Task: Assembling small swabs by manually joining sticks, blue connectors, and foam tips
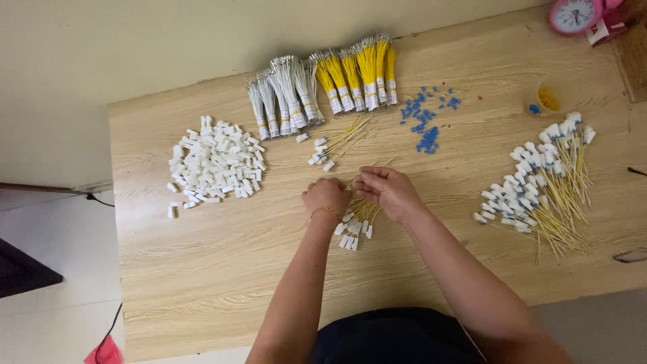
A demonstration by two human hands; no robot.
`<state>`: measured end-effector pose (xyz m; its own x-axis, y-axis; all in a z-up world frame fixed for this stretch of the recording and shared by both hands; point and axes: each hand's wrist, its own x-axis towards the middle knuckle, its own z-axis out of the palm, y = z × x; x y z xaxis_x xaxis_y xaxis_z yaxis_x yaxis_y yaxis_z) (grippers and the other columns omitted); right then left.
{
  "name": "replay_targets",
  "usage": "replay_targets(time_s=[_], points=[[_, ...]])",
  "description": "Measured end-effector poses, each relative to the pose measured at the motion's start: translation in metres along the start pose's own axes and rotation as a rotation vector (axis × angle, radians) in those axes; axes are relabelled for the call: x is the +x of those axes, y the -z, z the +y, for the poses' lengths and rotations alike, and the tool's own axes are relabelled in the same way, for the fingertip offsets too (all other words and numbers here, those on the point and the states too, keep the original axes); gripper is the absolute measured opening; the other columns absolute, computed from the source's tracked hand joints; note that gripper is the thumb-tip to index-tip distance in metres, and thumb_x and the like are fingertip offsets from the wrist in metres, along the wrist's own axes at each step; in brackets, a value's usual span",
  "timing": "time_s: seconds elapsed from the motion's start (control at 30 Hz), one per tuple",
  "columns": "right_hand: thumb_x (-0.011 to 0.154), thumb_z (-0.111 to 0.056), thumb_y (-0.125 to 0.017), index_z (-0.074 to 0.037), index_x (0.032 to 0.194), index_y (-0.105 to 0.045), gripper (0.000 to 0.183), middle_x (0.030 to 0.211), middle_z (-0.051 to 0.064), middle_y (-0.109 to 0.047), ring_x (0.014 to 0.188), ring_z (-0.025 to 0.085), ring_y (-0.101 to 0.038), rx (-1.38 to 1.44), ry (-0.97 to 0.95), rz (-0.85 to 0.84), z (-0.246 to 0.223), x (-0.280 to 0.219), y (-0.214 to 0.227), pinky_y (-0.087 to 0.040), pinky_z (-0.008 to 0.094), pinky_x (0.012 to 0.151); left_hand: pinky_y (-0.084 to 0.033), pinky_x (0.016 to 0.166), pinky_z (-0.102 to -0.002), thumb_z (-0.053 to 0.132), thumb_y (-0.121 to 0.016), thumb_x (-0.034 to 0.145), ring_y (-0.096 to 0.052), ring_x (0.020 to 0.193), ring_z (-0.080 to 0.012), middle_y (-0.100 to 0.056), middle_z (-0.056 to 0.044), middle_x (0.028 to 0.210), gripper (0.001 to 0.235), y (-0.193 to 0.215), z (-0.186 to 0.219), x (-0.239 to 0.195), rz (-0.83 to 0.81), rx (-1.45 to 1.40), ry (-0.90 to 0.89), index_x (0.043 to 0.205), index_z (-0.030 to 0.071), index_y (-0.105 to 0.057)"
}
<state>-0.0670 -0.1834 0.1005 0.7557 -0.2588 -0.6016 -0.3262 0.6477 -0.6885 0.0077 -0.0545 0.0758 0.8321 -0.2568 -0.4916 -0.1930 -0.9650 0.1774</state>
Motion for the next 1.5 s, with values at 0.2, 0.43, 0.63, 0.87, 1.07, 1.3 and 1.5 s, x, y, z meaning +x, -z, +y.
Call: replay_targets(time_s=[0.2,0.43,0.63,0.87,1.07,1.3,1.5], points=[[0.084,-0.009,-0.073,-0.007,0.103,-0.065,0.021,0.09,0.009,-0.072,0.078,0.02,-0.073,0.055,0.036,0.003,-0.005,0.003,0.005,-0.064,0.031,0.068,-0.052,0.081,-0.042,0.046,-0.063,0.079,-0.068,0.091,-0.0268,-0.07,-0.004,0.093,0.028,-0.036,-0.014,0.012,0.271,-0.118,-0.14,0.096,0.026,-0.074],[0.082,-0.009,-0.077,-0.006,0.098,-0.067,0.019,0.083,0.006,-0.069,0.073,0.016,-0.071,-0.043,0.259,0.035,-0.021,-0.003,-0.009,-0.062,0.027,0.066,-0.058,0.078,-0.032,0.016,-0.073,0.085,-0.071,0.09,-0.0197,-0.074,-0.008,0.093,0.018,0.025,-0.009,-0.024,0.191,-1.105,-0.192,0.104,0.013,-0.073],[0.081,-0.008,-0.08,-0.002,0.097,-0.068,0.021,0.079,0.009,-0.067,0.069,0.015,-0.069,-0.196,0.408,0.036,-0.038,-0.017,-0.028,-0.061,0.026,0.063,-0.06,0.068,-0.022,0.011,-0.057,0.096,-0.07,0.076,-0.0115,-0.073,-0.006,0.09,0.022,0.04,0.002,-0.037,-0.06,-1.712,-0.185,0.117,0.01,-0.064],[0.081,-0.007,-0.08,-0.002,0.095,-0.071,0.018,0.073,0.009,-0.068,0.066,0.01,-0.064,-0.299,0.514,0.01,-0.05,-0.027,-0.041,-0.055,0.02,0.061,-0.061,0.068,-0.027,0.015,-0.057,0.097,-0.071,0.075,-0.0163,-0.071,-0.011,0.089,0.022,0.032,0.008,-0.039,-0.168,-1.881,-0.182,0.116,0.005,-0.065],[0.082,-0.008,-0.08,-0.003,0.095,-0.073,0.016,0.074,0.008,-0.069,0.067,0.008,-0.061,-0.333,0.535,0.007,-0.058,-0.037,-0.047,-0.052,0.021,0.062,-0.061,0.074,-0.027,0.006,-0.063,0.092,-0.07,0.08,-0.0159,-0.07,-0.011,0.096,0.027,0.02,0.008,-0.04,-0.154,-1.905,-0.23,0.119,0.001,-0.063],[0.087,-0.004,-0.072,-0.002,0.098,-0.071,0.012,0.075,0.01,-0.069,0.069,0.011,-0.062,-0.31,0.558,-0.035,-0.045,-0.023,-0.035,-0.052,0.023,0.064,-0.063,0.071,-0.028,0.005,-0.057,0.095,-0.07,0.078,-0.0162,-0.07,-0.011,0.094,0.025,0.012,0.009,-0.034,-0.136,-1.956,-0.251,0.12,0.001,-0.062],[0.087,0.005,-0.067,-0.002,0.103,-0.073,0.019,0.091,0.017,-0.067,0.082,0.023,-0.067,-0.603,0.789,0.02,-0.045,-0.032,-0.044,-0.056,0.032,0.071,-0.062,0.071,-0.026,0.004,-0.05,0.098,-0.069,0.076,-0.0148,-0.069,-0.012,0.092,0.026,0.003,0.014,-0.028,0.023,-1.901,-0.259,0.121,-0.002,-0.06]])
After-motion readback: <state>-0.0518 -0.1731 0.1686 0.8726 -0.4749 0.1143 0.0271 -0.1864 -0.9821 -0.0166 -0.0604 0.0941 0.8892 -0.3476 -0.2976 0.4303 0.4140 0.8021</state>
